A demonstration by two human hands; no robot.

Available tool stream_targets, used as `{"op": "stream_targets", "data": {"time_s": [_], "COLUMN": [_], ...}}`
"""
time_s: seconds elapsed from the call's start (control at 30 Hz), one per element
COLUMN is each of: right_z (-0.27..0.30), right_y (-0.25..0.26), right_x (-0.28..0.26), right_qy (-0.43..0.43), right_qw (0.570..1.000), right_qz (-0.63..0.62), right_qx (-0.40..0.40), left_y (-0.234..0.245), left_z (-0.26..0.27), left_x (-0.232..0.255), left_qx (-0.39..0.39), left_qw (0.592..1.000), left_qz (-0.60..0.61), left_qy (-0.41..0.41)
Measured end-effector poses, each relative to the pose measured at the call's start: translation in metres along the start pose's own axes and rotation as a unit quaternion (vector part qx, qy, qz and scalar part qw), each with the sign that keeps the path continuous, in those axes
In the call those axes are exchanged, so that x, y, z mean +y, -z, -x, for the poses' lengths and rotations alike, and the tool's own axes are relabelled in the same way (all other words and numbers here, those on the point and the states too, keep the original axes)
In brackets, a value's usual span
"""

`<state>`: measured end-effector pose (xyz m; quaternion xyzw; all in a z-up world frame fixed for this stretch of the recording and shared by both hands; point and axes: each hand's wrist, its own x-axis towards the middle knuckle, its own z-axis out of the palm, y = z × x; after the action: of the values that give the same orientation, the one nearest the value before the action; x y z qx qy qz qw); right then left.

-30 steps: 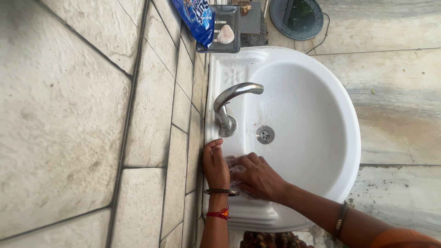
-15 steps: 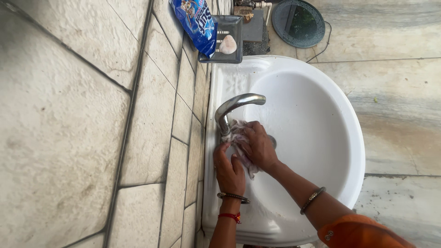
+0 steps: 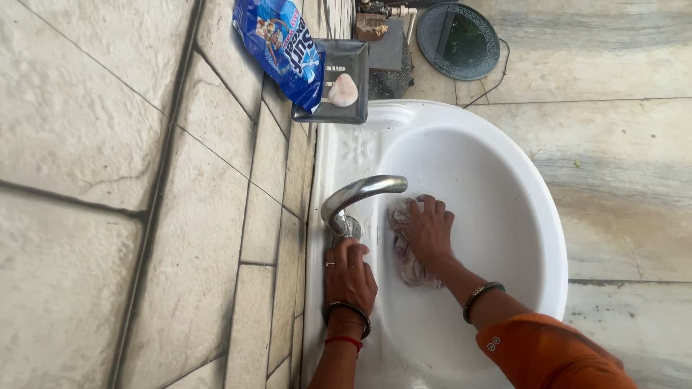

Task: The person wipes the porcelain surface of a white sink and a metal faucet using a damp cloth, scrubbing various parts of the basin and fixture.

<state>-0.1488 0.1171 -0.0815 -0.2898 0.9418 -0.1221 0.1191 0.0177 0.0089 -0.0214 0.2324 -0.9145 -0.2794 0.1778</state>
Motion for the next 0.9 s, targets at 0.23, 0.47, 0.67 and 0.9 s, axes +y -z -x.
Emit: {"op": "stream_targets", "data": {"time_s": [0.23,0.47,0.67,0.9], "right_z": [0.075,-0.053,0.01,-0.056], "right_y": [-0.011,0.004,0.03,0.03], "right_x": [0.011,0.006,0.036,0.001], "right_qy": [0.284,0.135,0.46,0.033], "right_qw": [0.945,0.991,0.846,0.999], "right_qz": [0.085,-0.014,0.041,0.011], "right_qx": [-0.14,-0.021,-0.266,0.018], "left_y": [0.005,0.005,0.008,0.003], "left_z": [-0.015,-0.01,-0.016,-0.013], "left_x": [-0.006,-0.008,-0.005,-0.007], "left_qx": [-0.025,-0.045,-0.012,-0.017], "left_qw": [0.998,0.998,1.0,0.999], "left_qz": [-0.014,0.012,-0.014,0.006], "left_qy": [0.048,0.039,0.011,0.027]}}
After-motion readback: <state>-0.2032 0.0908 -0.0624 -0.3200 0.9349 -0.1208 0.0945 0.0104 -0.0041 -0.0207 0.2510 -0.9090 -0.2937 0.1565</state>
